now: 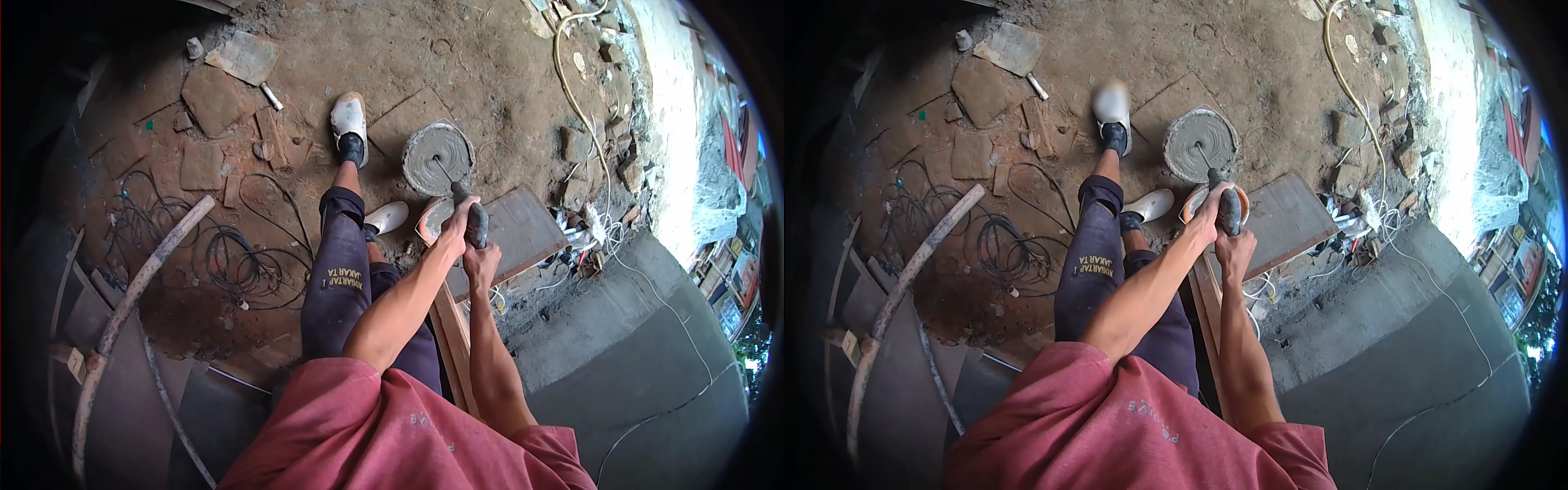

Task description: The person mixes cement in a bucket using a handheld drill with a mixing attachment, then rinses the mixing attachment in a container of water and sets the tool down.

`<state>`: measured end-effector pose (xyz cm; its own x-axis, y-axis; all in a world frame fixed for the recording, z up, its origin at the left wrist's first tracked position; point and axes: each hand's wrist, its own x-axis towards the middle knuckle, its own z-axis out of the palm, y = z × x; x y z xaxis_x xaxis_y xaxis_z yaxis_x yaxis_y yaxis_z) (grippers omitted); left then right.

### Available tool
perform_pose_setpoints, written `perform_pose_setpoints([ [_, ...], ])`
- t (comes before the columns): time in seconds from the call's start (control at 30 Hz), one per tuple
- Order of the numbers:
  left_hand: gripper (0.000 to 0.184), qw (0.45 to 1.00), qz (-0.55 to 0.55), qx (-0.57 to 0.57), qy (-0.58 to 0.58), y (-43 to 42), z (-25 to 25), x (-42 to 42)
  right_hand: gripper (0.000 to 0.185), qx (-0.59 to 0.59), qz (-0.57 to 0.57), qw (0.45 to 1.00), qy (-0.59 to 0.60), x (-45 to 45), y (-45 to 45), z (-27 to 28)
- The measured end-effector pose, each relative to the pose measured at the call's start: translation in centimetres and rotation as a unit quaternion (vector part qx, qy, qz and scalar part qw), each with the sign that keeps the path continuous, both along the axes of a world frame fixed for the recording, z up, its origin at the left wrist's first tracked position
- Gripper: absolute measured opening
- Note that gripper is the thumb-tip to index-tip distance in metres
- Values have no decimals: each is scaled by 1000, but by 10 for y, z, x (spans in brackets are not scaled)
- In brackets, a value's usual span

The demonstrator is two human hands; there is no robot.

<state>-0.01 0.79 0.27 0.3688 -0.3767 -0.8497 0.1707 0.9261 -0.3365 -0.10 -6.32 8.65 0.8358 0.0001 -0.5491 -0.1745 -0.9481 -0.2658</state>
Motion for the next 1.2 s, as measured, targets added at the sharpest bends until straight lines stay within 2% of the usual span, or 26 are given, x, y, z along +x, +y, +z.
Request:
perform_pose_setpoints([
  [0.1,36,1000,8,-2,-22,1,-1,0,37,-5,3,1000,2,1,0,-3],
  [0.2,36,1000,-7,-7,29,-1,-1,2,37,-30,25,999,-15,2,0,0],
  [0.27,37,1000,8,-14,4,1,-2,2,37,-30,42,999,-18,4,2,2],
  [0.57,34,1000,14,1,19,-9,-5,2,40,-14,30,999,-12,6,-6,-1],
  [0.9,32,1000,15,-21,-4,12,15,3,42,-21,28,999,-24,3,1,1],
  [1.2,35,1000,21,-17,-7,-2,-1,2,43,-14,20,1000,-4,6,-4,-2],
])
